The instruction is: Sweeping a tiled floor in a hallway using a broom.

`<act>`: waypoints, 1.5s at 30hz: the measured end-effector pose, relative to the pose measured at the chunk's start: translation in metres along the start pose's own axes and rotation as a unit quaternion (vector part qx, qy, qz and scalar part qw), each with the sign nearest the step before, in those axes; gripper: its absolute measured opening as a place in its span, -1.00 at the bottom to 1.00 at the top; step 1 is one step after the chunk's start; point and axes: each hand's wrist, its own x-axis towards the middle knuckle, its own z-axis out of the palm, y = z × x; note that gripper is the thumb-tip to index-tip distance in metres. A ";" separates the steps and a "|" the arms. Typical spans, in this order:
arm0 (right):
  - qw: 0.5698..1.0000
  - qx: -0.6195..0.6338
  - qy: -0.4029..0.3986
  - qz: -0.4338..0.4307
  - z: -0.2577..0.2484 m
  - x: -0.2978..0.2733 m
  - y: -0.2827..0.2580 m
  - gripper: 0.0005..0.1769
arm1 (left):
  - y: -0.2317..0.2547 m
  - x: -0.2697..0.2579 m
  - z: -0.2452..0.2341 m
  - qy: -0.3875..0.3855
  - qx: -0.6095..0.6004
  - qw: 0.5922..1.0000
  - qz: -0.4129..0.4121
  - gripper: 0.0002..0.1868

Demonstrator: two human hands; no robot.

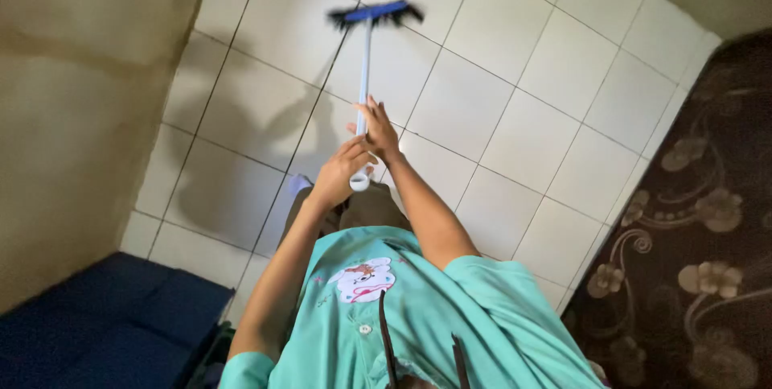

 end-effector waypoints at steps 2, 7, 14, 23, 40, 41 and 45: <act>0.999 0.011 0.030 0.003 -0.002 0.010 -0.012 -0.50 | 0.014 0.008 -0.022 0.034 0.019 0.999 0.005 -0.86; 0.960 0.245 0.081 0.108 0.027 0.025 -0.085 -0.72 | 0.085 -0.016 -0.108 0.135 0.054 0.989 -0.001 -0.84; 0.892 0.419 -0.139 0.095 0.097 -0.022 -0.227 -0.71 | 0.136 -0.119 -0.205 0.355 0.107 0.927 -0.053 -0.71; 0.723 0.366 -0.584 -0.050 0.225 -0.085 -0.336 -0.64 | 0.094 -0.261 -0.184 0.452 -0.010 0.870 -0.198 -0.78; 0.925 0.089 -0.357 -0.097 0.237 0.000 -0.112 -0.73 | -0.014 -0.237 -0.088 0.372 -0.219 0.874 -0.221 -0.84; 0.930 0.028 -0.341 -0.134 0.228 0.010 -0.109 -0.80 | -0.018 -0.231 -0.085 0.374 -0.253 0.863 -0.225 -0.81; 0.931 -0.042 -0.240 -0.270 0.205 0.049 -0.151 -0.88 | -0.014 -0.223 -0.120 0.397 -0.314 0.835 -0.216 -0.73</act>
